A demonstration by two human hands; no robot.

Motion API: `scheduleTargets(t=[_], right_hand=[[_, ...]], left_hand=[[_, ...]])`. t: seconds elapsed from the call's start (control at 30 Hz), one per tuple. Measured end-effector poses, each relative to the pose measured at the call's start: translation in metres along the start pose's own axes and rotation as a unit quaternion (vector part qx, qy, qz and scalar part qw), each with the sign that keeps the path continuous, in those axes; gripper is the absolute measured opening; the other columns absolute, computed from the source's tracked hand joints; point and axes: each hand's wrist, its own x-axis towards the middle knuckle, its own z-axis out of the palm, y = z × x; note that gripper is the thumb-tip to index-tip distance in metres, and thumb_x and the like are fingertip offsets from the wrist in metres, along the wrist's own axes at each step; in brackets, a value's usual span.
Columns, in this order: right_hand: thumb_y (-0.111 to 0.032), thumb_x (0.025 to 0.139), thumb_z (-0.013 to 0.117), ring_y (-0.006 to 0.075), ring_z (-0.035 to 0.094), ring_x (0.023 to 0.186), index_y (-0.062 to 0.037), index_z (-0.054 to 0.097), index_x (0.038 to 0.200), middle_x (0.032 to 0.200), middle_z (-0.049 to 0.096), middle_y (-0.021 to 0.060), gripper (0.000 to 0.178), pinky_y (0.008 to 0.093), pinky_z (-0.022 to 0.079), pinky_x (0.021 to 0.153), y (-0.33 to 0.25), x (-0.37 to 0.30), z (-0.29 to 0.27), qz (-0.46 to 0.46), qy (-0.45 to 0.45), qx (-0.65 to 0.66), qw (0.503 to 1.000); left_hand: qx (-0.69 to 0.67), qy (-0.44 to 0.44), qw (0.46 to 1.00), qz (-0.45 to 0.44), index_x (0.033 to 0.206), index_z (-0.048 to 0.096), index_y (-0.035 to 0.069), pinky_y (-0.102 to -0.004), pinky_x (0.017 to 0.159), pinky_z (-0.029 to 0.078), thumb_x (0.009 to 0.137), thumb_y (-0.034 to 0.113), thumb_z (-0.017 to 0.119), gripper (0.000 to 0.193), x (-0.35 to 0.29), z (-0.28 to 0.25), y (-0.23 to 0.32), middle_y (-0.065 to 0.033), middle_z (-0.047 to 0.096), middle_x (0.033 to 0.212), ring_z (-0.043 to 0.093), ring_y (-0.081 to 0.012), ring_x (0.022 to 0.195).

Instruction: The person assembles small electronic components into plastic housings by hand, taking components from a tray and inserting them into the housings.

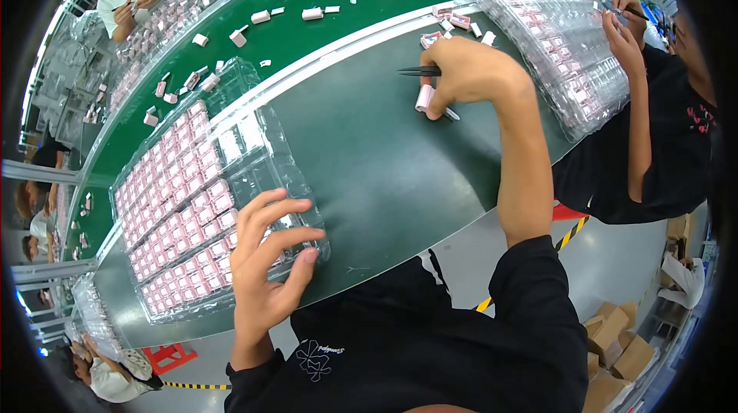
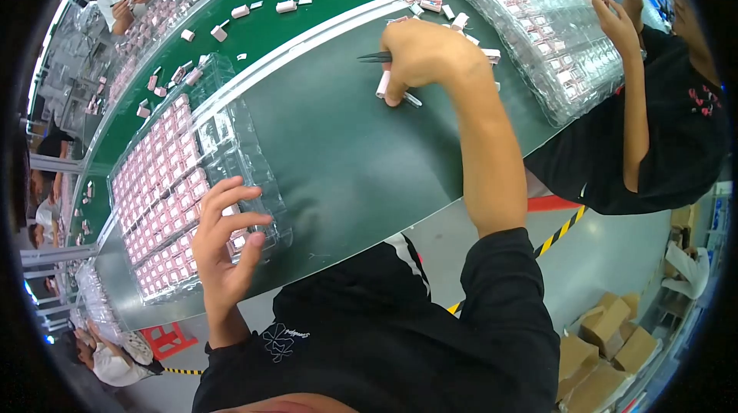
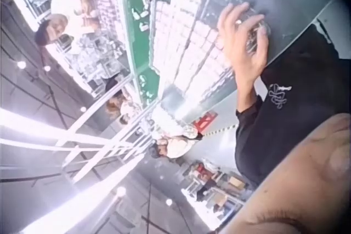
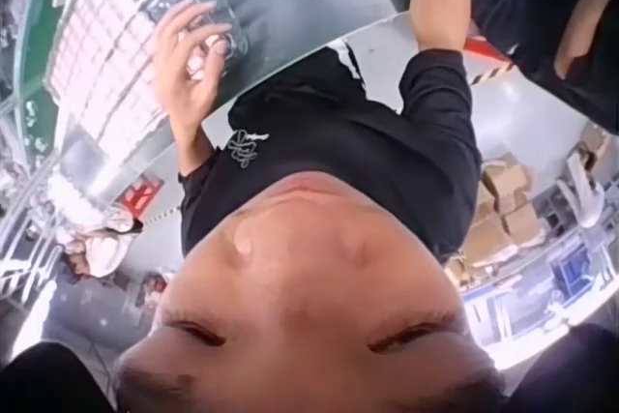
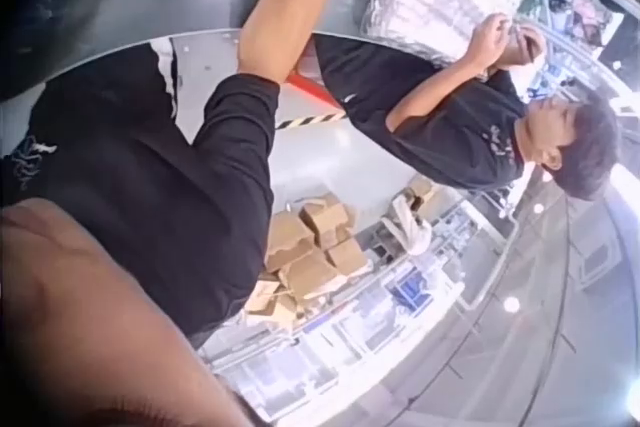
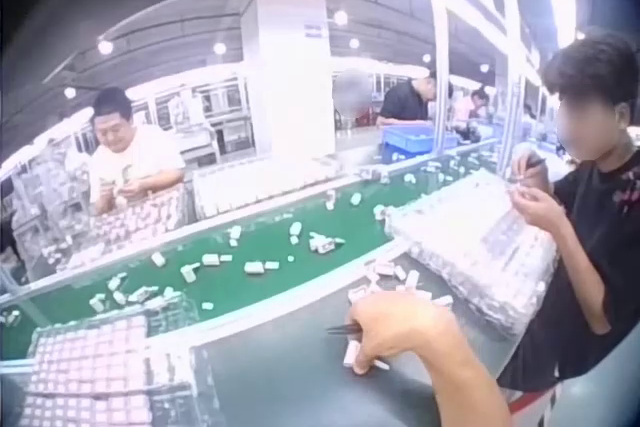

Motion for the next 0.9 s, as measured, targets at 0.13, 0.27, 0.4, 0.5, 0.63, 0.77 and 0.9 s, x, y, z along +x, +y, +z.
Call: scheduleTargets(t=[0.13, 0.27, 0.4, 0.5, 0.63, 0.77, 0.9], right_hand=[[-0.034, 0.070, 0.079, 0.0262, 0.065, 0.073, 0.0005, 0.069, 0.090, 0.076, 0.067, 0.0134, 0.041, 0.0369, 0.050, 0.066, -0.015, 0.003, 0.004, -0.041, 0.004, 0.035, 0.999], [-0.025, 0.076, 0.075, 0.0199, 0.063, 0.067, 0.0003, 0.065, 0.101, 0.077, 0.069, 0.0122, 0.037, 0.0297, 0.049, 0.063, -0.040, 0.009, 0.031, -0.325, -0.025, 0.220, 0.920], [-0.016, 0.074, 0.071, 0.0255, 0.062, 0.061, -0.0032, 0.057, 0.097, 0.076, 0.068, 0.0119, 0.030, 0.0325, 0.046, 0.057, -0.091, -0.009, 0.048, -0.402, -0.019, 0.251, 0.880], [-0.020, 0.074, 0.077, 0.0293, 0.066, 0.067, -0.0051, 0.059, 0.099, 0.078, 0.069, 0.0115, 0.034, 0.0319, 0.049, 0.059, -0.106, -0.017, 0.059, -0.407, 0.008, 0.243, 0.881], [-0.022, 0.076, 0.083, 0.0233, 0.068, 0.073, -0.0072, 0.064, 0.110, 0.083, 0.068, 0.0077, 0.041, 0.0309, 0.053, 0.063, -0.106, -0.008, 0.065, -0.450, 0.124, 0.231, 0.853], [-0.007, 0.080, 0.076, 0.0212, 0.069, 0.077, -0.0032, 0.066, 0.103, 0.084, 0.067, 0.0091, 0.026, 0.0300, 0.056, 0.067, -0.103, -0.010, 0.050, -0.432, 0.095, 0.295, 0.847], [-0.007, 0.080, 0.076, 0.0206, 0.064, 0.070, -0.0002, 0.066, 0.100, 0.083, 0.066, 0.0098, 0.023, 0.0280, 0.051, 0.061, -0.102, -0.009, 0.052, -0.401, 0.079, 0.347, 0.844]], left_hand=[[-0.122, -0.053, 0.990, -0.056, 0.104, 0.071, 0.004, -0.0404, 0.104, 0.041, 0.082, 0.003, 0.066, 0.022, 0.015, 0.006, 0.000, -0.0125, 0.064, 0.122, 0.056, -0.0319, 0.122], [-0.452, -0.118, 0.860, -0.208, 0.133, 0.049, -0.003, -0.0351, 0.102, 0.045, 0.100, 0.004, 0.050, 0.034, 0.021, 0.013, -0.017, -0.0146, 0.061, 0.125, 0.059, -0.0217, 0.117], [-0.502, -0.088, 0.822, -0.254, 0.136, 0.043, -0.003, -0.0320, 0.090, 0.050, 0.106, 0.015, 0.048, 0.035, 0.017, 0.014, -0.020, -0.0147, 0.065, 0.112, 0.065, -0.0185, 0.099], [-0.487, -0.050, 0.826, -0.277, 0.129, 0.050, -0.002, -0.0288, 0.083, 0.050, 0.105, 0.016, 0.051, 0.030, 0.017, 0.014, -0.023, -0.0072, 0.066, 0.101, 0.063, -0.0127, 0.088], [-0.546, -0.017, 0.791, -0.275, 0.129, 0.054, -0.005, -0.0291, 0.082, 0.051, 0.105, 0.021, 0.051, 0.036, 0.018, 0.009, -0.033, -0.0114, 0.066, 0.105, 0.063, -0.0145, 0.089], [-0.563, -0.012, 0.788, -0.249, 0.133, 0.053, -0.007, -0.0315, 0.084, 0.051, 0.107, 0.028, 0.047, 0.044, 0.017, 0.004, -0.042, -0.0156, 0.067, 0.107, 0.064, -0.0172, 0.090], [-0.588, -0.010, 0.774, -0.236, 0.139, 0.046, -0.005, -0.0320, 0.086, 0.052, 0.107, 0.027, 0.046, 0.045, 0.015, 0.005, -0.042, -0.0181, 0.066, 0.108, 0.065, -0.0183, 0.091]])
